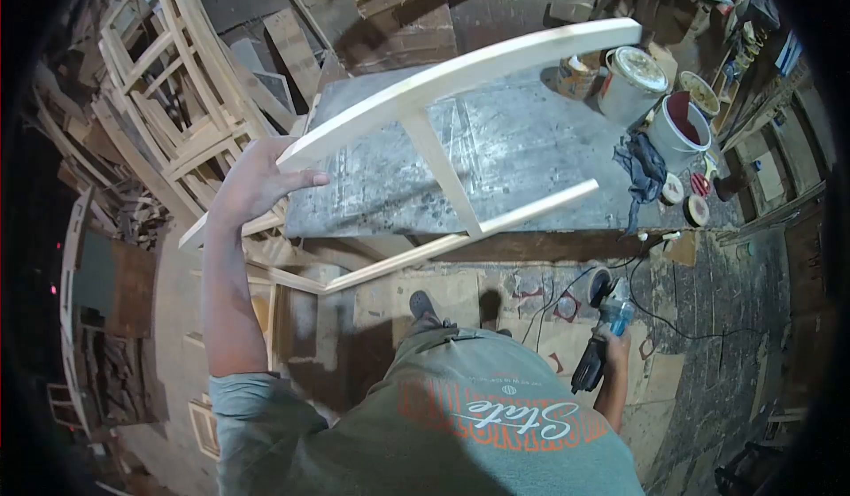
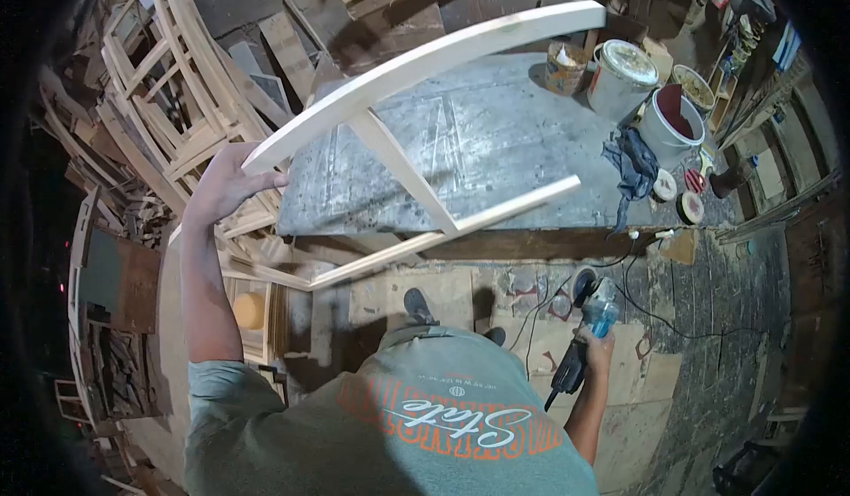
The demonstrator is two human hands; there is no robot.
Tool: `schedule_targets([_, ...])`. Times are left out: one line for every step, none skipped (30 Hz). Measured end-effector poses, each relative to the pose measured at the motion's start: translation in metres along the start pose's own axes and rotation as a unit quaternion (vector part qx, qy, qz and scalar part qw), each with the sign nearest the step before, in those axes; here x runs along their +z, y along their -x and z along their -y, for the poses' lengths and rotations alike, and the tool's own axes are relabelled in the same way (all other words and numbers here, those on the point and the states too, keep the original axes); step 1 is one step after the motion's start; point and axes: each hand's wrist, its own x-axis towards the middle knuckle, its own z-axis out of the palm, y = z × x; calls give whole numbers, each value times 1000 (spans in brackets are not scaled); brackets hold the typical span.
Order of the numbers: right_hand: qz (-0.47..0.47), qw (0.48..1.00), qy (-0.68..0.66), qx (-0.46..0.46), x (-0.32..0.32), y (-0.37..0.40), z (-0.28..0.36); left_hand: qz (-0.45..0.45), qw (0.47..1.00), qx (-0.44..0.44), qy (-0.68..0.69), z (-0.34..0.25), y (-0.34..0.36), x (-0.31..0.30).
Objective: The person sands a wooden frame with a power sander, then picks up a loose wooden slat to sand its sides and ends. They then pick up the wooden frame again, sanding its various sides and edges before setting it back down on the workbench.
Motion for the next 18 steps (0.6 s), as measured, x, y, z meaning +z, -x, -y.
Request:
schedule_targets([-10,1000,-12,10,-3,1,4,15,1000,-20,17,-3,6,8])
schedule_targets([-2,1000,4,14,-13,-6,-3,30,998,-38,34,-6,10,17])
schedule_targets([-10,1000,-5,15,-18,-11,-7,40,998,-36,25,-9,13,29])
schedule_targets([-20,1000,-15,15,-23,-14,-10,50,998,-32,15,-13,16,42])
schedule_targets([-30,999,-23,17,-29,-14,-12,63,998,-30,6,-16,18,56])
schedule_targets([-32,998,-39,35,-31,-12,-8,86,994,-66,1,-14,18,70])
schedule_targets([-44,998,-34,33,-32,-9,-12,114,992,-52,-15,2,18,84])
schedule_targets([-53,998,-28,33,-37,-14,-17,140,989,-41,-31,17,14,105])
schedule_targets([-61,997,-24,32,-40,-19,-19,166,985,-29,-49,31,10,124])
schedule_targets([-55,997,-36,48,-37,-13,-6,196,980,-11,-14,41,10,140])
schedule_targets([-52,997,-31,45,-39,-12,-4,225,974,6,21,48,11,157])
schedule_targets([-48,998,-27,41,-40,-13,-3,220,971,94,-13,69,11,183])
schedule_targets([-44,998,-25,35,-40,-14,-1,205,961,181,-47,90,10,208])
schedule_targets([-49,998,-31,31,-28,-7,2,180,969,169,-23,123,11,236])
schedule_targets([-53,997,-38,31,-24,-4,9,157,975,155,1,134,11,262])
schedule_targets([-56,997,-46,29,-20,-5,16,123,983,133,-26,133,16,278])
schedule_targets([-56,997,-42,33,-14,-7,22,90,988,113,-53,130,15,288])
schedule_targets([-56,997,-37,41,-9,-8,27,144,982,63,-103,121,8,293])
